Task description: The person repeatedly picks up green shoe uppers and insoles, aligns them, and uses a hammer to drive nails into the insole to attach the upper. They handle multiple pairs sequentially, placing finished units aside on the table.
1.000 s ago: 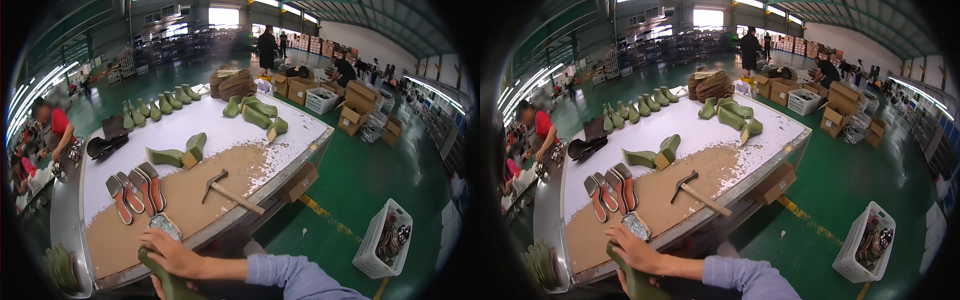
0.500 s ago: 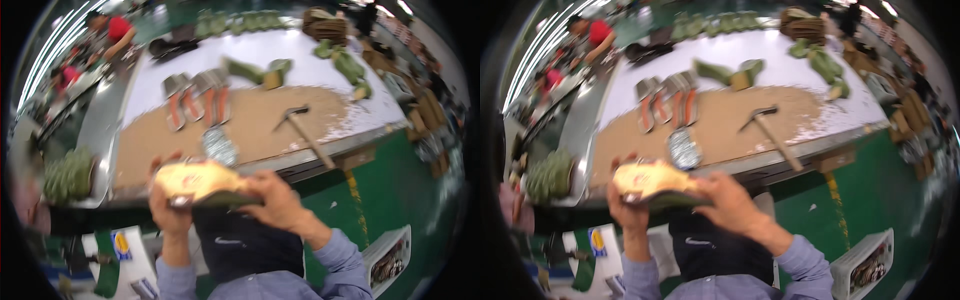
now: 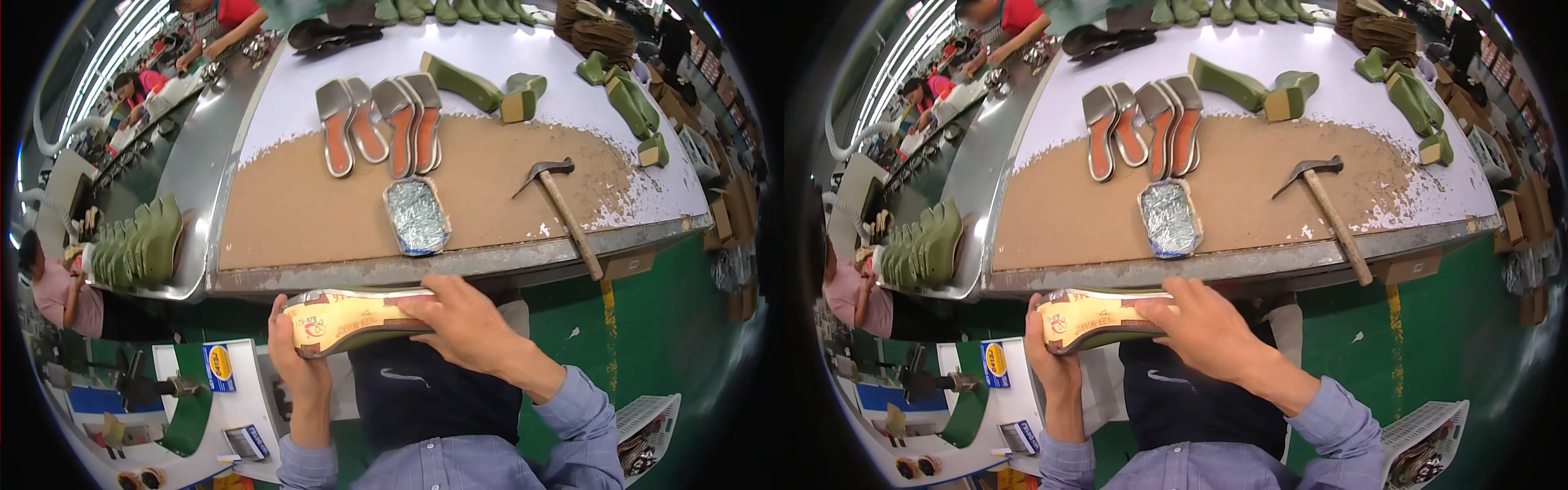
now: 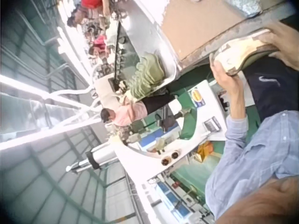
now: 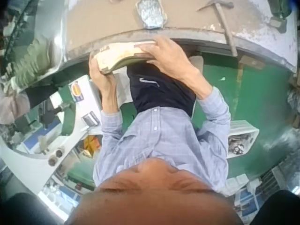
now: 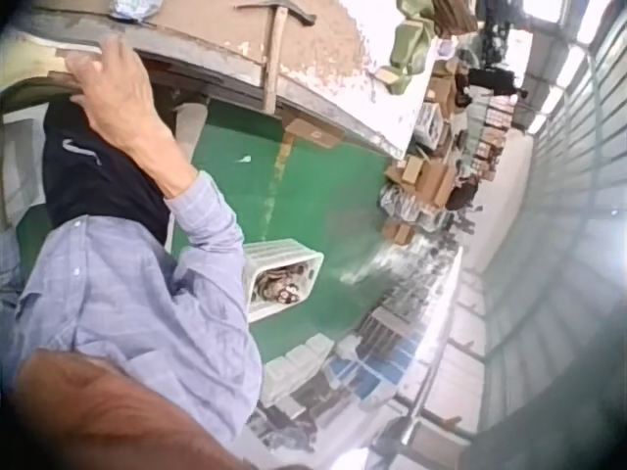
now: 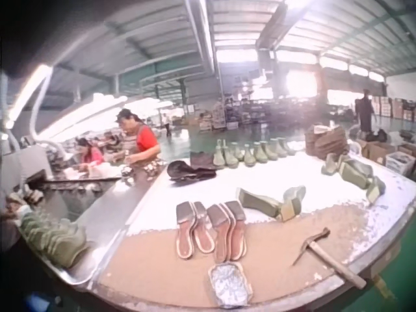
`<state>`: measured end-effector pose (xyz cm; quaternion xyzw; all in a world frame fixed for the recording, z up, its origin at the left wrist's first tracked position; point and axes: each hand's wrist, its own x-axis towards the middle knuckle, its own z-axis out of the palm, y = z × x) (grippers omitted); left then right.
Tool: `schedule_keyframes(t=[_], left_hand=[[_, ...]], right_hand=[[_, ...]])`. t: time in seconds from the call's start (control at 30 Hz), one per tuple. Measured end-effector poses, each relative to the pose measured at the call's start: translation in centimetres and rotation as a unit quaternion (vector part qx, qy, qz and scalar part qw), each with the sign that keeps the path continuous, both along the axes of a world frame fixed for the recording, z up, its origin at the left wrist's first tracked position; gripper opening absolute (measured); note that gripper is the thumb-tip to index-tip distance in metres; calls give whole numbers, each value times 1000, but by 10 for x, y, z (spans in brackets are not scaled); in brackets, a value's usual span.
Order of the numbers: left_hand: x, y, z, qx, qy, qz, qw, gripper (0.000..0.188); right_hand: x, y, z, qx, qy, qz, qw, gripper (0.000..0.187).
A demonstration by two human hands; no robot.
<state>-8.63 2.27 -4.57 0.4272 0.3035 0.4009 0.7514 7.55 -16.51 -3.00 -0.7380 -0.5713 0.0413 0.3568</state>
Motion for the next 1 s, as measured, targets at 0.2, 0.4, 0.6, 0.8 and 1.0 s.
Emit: schedule_keyframes(t=[0.2,0.4,0.6,0.8,1.0], left_hand=[[5,-3,4,19,12,-46,999,41],[-7,35,-9,368,217,-64,902,36],[146,33,33,614,246,-313,682,36],[231,36,-37,700,377,-277,540,14],[200,38,-4,618,314,-319,646,14]], right_hand=[[-6,-19,7,-8,24,-27,999,65],[-6,-11,-25,15,14,-27,999,58],[-13,-13,-17,-13,4,-55,998,60],[-18,-11,-31,26,6,-55,998,72],[-21,-11,-20,15,-15,-51,998,73]])
